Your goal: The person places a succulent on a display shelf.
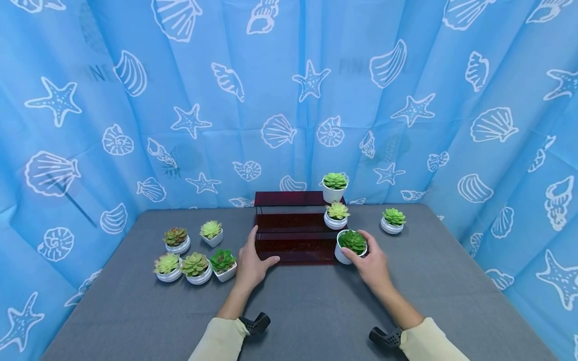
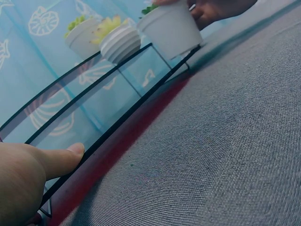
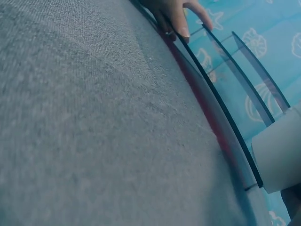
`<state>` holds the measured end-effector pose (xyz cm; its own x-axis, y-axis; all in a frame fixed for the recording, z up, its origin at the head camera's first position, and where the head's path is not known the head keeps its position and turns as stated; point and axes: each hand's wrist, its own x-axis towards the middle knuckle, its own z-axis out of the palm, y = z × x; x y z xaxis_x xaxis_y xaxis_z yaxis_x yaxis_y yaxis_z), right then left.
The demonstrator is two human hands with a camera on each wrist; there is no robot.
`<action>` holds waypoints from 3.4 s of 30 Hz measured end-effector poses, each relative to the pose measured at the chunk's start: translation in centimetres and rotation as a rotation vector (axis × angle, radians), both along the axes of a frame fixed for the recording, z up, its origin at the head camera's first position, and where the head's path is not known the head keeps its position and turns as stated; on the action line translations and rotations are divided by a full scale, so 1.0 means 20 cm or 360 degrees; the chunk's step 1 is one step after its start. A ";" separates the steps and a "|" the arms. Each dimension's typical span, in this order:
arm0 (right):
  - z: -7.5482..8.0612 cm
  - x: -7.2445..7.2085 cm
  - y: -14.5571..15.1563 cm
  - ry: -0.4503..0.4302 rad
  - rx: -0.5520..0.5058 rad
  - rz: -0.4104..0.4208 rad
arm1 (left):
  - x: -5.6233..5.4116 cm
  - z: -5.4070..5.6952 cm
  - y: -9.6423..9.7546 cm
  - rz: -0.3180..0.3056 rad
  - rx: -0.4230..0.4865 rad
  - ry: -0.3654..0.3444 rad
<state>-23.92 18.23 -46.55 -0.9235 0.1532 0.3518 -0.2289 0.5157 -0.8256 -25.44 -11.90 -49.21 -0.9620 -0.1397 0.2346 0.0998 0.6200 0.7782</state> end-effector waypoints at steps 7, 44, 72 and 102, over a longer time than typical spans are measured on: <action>-0.01 -0.02 -0.04 -0.0001 0.0005 0.0023 | 0.00 0.00 0.00 0.0008 -0.0006 -0.0022; -0.02 -0.03 -0.14 0.0048 0.0020 -0.0063 | 0.00 0.02 0.00 -0.0011 -0.0005 -0.0007; -0.02 -0.04 -0.12 0.0015 0.0032 -0.0079 | 0.00 0.01 -0.01 -0.0019 -0.0011 -0.0007; -0.02 -0.14 0.22 0.0549 -0.0084 -0.0346 | 0.01 0.02 0.00 -0.0036 0.0013 0.0005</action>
<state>-26.74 22.57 -46.89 -0.6968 0.3579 0.6216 -0.3873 0.5416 -0.7461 -25.32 -11.86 -48.82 -0.9642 -0.1199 0.2365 0.1160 0.6112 0.7829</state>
